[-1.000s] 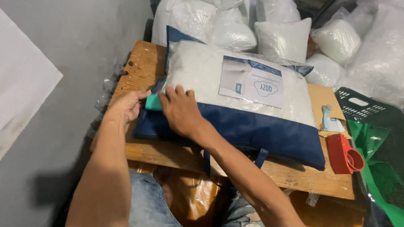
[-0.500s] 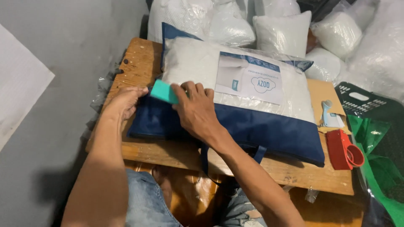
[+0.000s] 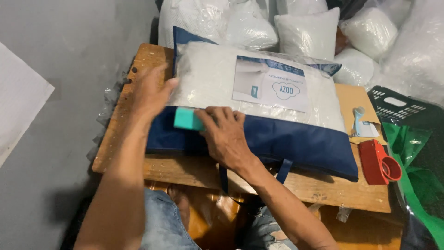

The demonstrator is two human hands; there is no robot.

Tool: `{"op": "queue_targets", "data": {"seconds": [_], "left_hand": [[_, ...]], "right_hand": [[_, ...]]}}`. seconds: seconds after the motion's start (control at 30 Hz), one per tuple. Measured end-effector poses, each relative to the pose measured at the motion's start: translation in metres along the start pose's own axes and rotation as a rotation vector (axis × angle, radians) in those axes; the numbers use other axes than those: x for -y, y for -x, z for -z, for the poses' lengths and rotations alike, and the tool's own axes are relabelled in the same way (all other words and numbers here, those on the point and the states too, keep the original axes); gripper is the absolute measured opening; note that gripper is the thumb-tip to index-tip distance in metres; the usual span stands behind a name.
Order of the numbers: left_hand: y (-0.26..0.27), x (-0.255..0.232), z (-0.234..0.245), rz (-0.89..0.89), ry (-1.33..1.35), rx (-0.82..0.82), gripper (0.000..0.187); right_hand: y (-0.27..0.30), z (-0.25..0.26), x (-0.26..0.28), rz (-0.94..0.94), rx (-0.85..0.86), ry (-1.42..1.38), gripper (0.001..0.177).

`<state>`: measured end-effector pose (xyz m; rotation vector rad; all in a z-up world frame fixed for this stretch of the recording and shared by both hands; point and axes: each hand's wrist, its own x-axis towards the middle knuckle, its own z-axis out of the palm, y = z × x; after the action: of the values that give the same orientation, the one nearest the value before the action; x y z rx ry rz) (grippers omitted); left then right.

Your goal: Zipping a pillow into a plastic bag and cleaning the exterior with a sponge

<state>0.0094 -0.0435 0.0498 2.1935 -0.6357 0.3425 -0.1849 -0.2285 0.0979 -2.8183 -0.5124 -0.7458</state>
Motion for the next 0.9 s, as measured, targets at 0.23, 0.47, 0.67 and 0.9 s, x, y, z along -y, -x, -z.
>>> {"op": "queue_targets", "data": {"seconds": [0.23, 0.47, 0.67, 0.9], "left_hand": [[-0.001, -0.087, -0.037, 0.018, -0.001, 0.508, 0.067], [0.0, -0.082, -0.042, 0.015, 0.039, 0.528, 0.075], [-0.006, -0.083, -0.048, 0.037, 0.059, 0.539, 0.073], [-0.011, -0.074, -0.049, 0.024, 0.038, 0.526, 0.072]], "right_hand": [[0.044, -0.049, 0.009, 0.078, -0.015, 0.011, 0.037], [0.091, -0.062, 0.024, 0.032, 0.121, -0.121, 0.032], [0.073, -0.003, 0.009, -0.024, 0.116, -0.049, 0.041], [0.053, -0.001, -0.036, -0.116, -0.094, 0.107, 0.046]]}}
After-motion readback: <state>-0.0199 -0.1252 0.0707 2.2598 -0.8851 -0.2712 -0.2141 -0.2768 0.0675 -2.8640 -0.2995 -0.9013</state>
